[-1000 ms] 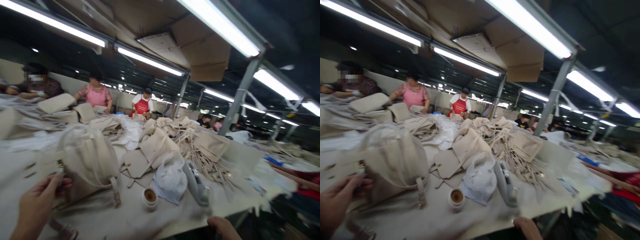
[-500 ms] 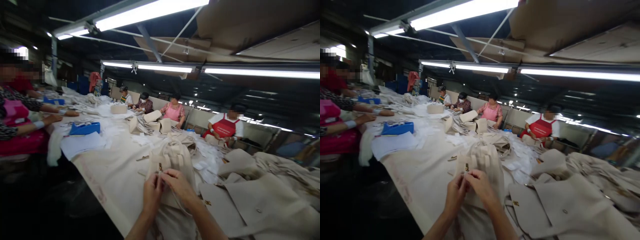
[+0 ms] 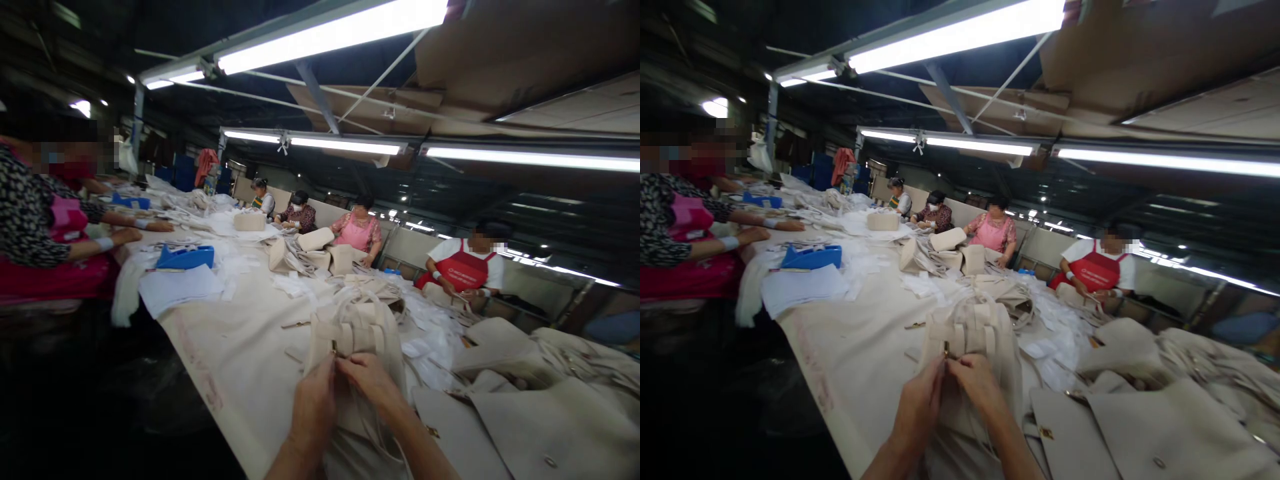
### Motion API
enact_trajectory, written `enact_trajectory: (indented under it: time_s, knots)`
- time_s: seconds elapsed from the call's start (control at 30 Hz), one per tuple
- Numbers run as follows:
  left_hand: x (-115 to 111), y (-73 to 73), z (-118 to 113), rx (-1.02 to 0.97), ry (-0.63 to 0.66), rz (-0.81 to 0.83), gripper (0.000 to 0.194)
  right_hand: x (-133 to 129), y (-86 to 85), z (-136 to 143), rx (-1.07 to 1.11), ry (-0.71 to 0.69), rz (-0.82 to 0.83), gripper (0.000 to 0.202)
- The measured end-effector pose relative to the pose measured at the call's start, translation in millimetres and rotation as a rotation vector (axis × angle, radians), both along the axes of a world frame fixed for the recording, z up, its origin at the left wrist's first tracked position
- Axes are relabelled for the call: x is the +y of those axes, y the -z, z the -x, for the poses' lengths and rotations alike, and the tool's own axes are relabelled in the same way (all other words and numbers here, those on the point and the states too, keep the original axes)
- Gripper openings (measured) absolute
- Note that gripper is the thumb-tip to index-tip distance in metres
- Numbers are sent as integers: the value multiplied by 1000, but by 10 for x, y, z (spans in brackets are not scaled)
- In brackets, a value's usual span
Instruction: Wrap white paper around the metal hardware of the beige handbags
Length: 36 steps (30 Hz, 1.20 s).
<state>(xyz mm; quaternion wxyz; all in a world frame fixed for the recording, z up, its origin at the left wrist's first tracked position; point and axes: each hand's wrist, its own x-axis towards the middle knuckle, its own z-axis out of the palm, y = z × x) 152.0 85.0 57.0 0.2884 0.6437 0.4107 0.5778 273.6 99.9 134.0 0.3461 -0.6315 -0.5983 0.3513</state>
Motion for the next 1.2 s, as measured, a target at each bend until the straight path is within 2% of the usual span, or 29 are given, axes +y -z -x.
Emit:
enact_trajectory:
  time_s: [0.1, 0.23, 0.37, 0.53, 0.67, 0.8, 0.9, 1.03, 1.13, 1.2]
  knots:
    - [-10, -116, -10, -230, 74, 188, 35, -36, 7, -3, 77, 1, 59, 33]
    - [9, -207, -13, -635, 266, 499, 40, -92, 51, 10, 197, -7, 137, 33]
    - [22, -208, 24, -817, 343, 647, 49, -100, 151, 37, 331, 14, 234, 31]
    - [16, -183, 12, -698, 314, 520, 47, -57, 259, 113, 475, 79, 282, 37]
    - [31, -178, -38, -609, 256, 426, 46, -29, 317, 158, 552, 172, 251, 36]
    - [20, -159, -77, -511, 207, 354, 35, -10, 375, 157, 606, 251, 200, 32]
    - [-7, -127, -70, -398, 159, 279, 29, -15, 361, 151, 684, 230, 189, 23]
    - [-14, -94, -29, -311, 96, 202, 26, -40, 256, 162, 829, 141, 248, 18]
    - [6, -75, -24, -294, 48, 216, 33, -48, 193, 180, 888, 91, 279, 14]
    - [18, -49, -37, -285, 39, 237, 37, -38, 188, 190, 886, 76, 287, 21]
